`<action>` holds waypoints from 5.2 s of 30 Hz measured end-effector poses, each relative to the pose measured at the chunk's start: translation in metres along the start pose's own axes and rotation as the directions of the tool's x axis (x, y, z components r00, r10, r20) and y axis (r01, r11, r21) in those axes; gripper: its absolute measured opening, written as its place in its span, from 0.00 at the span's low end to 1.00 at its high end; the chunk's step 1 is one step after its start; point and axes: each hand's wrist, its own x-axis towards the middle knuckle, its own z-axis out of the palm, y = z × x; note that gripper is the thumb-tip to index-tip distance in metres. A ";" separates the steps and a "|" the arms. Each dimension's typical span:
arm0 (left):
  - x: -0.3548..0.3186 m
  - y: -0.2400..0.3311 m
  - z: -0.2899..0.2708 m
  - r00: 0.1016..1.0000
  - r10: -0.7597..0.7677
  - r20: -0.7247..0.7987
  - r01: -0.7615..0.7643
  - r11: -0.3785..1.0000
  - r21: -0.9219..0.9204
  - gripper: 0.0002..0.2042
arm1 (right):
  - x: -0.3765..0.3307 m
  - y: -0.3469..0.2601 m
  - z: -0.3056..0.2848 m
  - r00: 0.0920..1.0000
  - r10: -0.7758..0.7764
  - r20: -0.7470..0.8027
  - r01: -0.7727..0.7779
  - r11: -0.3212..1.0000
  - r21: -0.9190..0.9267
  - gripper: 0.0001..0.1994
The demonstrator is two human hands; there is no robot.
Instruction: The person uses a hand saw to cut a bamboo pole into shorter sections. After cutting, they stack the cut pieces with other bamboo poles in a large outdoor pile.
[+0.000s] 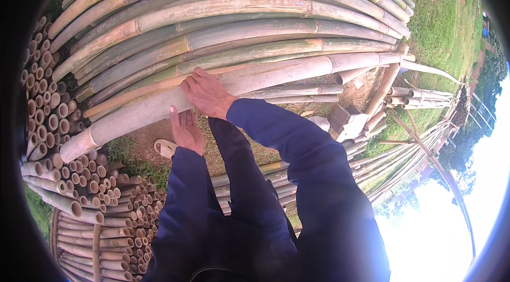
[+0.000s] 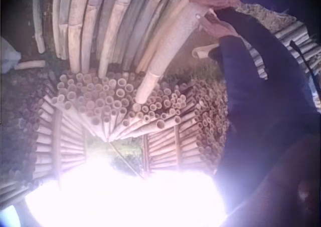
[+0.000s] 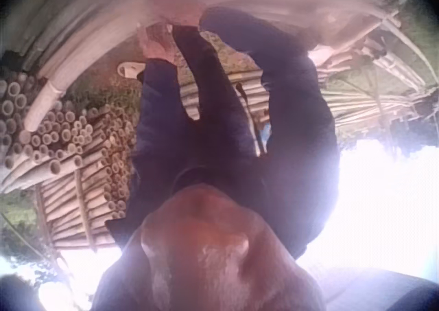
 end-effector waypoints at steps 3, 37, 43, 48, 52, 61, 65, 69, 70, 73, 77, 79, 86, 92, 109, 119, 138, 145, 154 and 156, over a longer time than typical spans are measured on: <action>-0.028 0.034 -0.029 0.990 0.131 -0.045 -0.132 0.991 -0.024 0.30 | 0.016 -0.063 -0.022 0.990 -0.049 -0.135 0.051 0.999 0.010 0.15; -0.118 0.326 -0.160 0.829 0.399 -0.392 -0.454 0.890 -0.055 0.41 | -0.036 -0.087 -0.123 0.936 0.048 0.347 -0.104 0.984 0.144 0.37; -0.190 0.415 -0.284 0.705 0.581 -0.407 -0.579 0.802 0.143 0.54 | 0.104 -0.268 -0.119 0.957 -0.005 0.292 -0.050 0.982 0.181 0.32; -0.225 0.328 -0.397 0.761 0.518 -0.391 -0.476 0.855 0.206 0.46 | 0.228 -0.410 -0.103 0.938 0.016 0.345 -0.053 0.994 0.098 0.33; -0.271 0.220 -0.495 0.759 0.242 -0.605 -0.082 0.956 0.280 0.45 | 0.311 -0.514 -0.081 0.914 0.049 0.402 -0.079 0.995 0.058 0.36; -0.279 0.168 -0.534 0.722 0.104 -0.684 -0.101 0.994 0.045 0.36 | 0.599 -0.746 -0.042 0.993 -0.120 0.021 0.108 0.945 0.309 0.40; -0.270 0.179 -0.514 0.820 0.095 -0.564 -0.147 0.988 -0.048 0.36 | 0.625 -0.844 -0.145 0.760 -0.460 -0.459 0.644 0.626 0.439 0.29; -0.238 0.198 -0.481 0.940 0.119 -0.319 -0.152 0.985 -0.078 0.38 | 0.556 -0.748 -0.199 0.717 -0.545 -0.434 0.694 0.616 0.373 0.24; -0.231 0.214 -0.469 0.955 0.152 -0.255 -0.176 0.982 -0.072 0.39 | 0.534 -0.704 -0.201 0.812 -0.480 -0.332 0.583 0.692 0.426 0.22; -0.194 0.236 -0.431 0.983 0.124 -0.138 -0.151 0.968 -0.202 0.39 | 0.454 -0.533 -0.172 0.981 -0.180 -0.072 0.188 0.802 0.567 0.22; -0.157 0.217 -0.402 0.968 0.190 -0.164 -0.201 0.978 -0.051 0.36 | 0.264 -0.414 -0.096 0.817 0.358 0.452 -0.549 0.721 0.422 0.16; -0.159 0.198 -0.400 0.961 0.187 -0.206 -0.184 0.982 0.031 0.33 | 0.198 -0.425 -0.061 0.522 0.373 0.767 -0.817 0.477 0.324 0.22; -0.135 0.139 -0.414 0.965 0.103 -0.240 -0.080 0.991 0.106 0.30 | 0.168 -0.446 0.069 0.436 0.425 0.793 -0.855 -0.079 0.512 0.32; -0.161 0.131 -0.470 0.919 0.094 -0.383 -0.056 0.992 0.110 0.27 | 0.152 -0.488 0.059 0.325 0.500 0.803 -0.897 -0.107 0.430 0.29; -0.149 0.093 -0.511 0.889 0.108 -0.445 -0.037 0.986 0.165 0.25 | 0.314 -0.590 0.031 0.735 0.565 0.375 -0.513 0.101 0.853 0.22; -0.153 0.039 -0.556 0.828 0.080 -0.556 -0.100 0.995 -0.006 0.25 | 0.416 -0.672 0.076 0.734 0.415 0.538 -0.646 0.181 0.741 0.24; -0.148 0.128 -0.551 0.978 0.056 -0.201 0.017 0.938 0.348 0.26 | 0.234 -0.508 0.057 0.790 0.463 0.401 -0.603 0.474 0.641 0.12; -0.154 0.162 -0.482 0.992 -0.028 -0.124 0.107 0.710 0.696 0.31 | -0.014 -0.189 0.051 0.462 0.715 0.525 -0.837 0.547 -0.008 0.19; -0.149 0.088 -0.374 0.959 0.043 -0.281 0.263 0.247 0.933 0.46 | -0.021 0.070 -0.014 0.390 0.919 0.062 -0.919 0.384 0.086 0.27; -0.137 0.067 -0.373 0.939 0.068 -0.338 0.322 0.178 0.930 0.46 | -0.014 0.108 -0.014 0.440 0.897 -0.042 -0.898 0.440 -0.007 0.31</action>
